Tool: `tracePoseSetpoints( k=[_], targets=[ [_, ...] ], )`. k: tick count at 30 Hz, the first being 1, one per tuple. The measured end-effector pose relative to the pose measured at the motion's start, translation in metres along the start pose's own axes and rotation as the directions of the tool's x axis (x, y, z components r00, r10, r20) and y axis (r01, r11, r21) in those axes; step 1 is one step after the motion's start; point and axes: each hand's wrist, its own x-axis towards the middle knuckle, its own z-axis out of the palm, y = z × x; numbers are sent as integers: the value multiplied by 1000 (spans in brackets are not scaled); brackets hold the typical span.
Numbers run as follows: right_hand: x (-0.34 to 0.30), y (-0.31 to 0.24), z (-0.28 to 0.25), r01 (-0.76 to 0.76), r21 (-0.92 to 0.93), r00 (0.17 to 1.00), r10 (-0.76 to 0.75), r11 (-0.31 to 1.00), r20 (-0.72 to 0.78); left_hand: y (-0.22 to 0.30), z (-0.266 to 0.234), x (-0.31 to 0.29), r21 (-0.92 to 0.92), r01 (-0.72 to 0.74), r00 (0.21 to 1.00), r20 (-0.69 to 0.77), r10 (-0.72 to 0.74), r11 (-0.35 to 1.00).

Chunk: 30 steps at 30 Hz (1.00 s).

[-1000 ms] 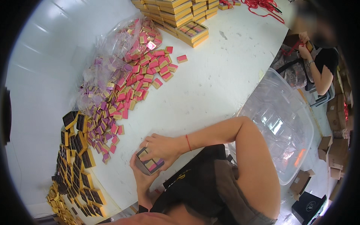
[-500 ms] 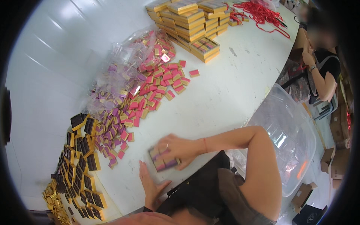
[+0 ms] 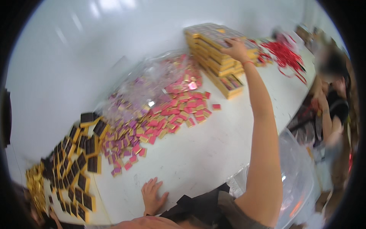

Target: The person assembles small rectangular cosmetic palettes by placing four individually wrapped colored blocks into each compartment of a black tray. They repeatedly pick up the blocks, arrange them, and move the completed palettes to a stack on the right side of the table.

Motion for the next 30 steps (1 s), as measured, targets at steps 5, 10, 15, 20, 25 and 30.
tracePoseSetpoints(
  k=[5,10,15,20,25,30],
  targets=[
    [-26,-54,25,82,-356,984,-131,931,-116,-49,-23,-23,75,152,943,-310,-122,986],
    [-142,-143,44,481,121,876,-472,868,-93,-160,-140,-79,343,782,543,-785,-298,521],
    [-275,-161,64,262,191,906,-310,946,290,-203,-157,-140,377,897,441,-709,-551,232],
    [-309,-126,64,200,290,861,-309,936,404,-139,-134,-114,268,833,520,-675,-523,483],
    [-297,-157,39,276,199,879,-330,940,343,-41,-54,-92,117,599,680,-596,-426,792],
    [-299,-186,38,107,425,907,-264,899,329,25,-14,-31,-174,135,972,-170,-165,975]
  ],
)
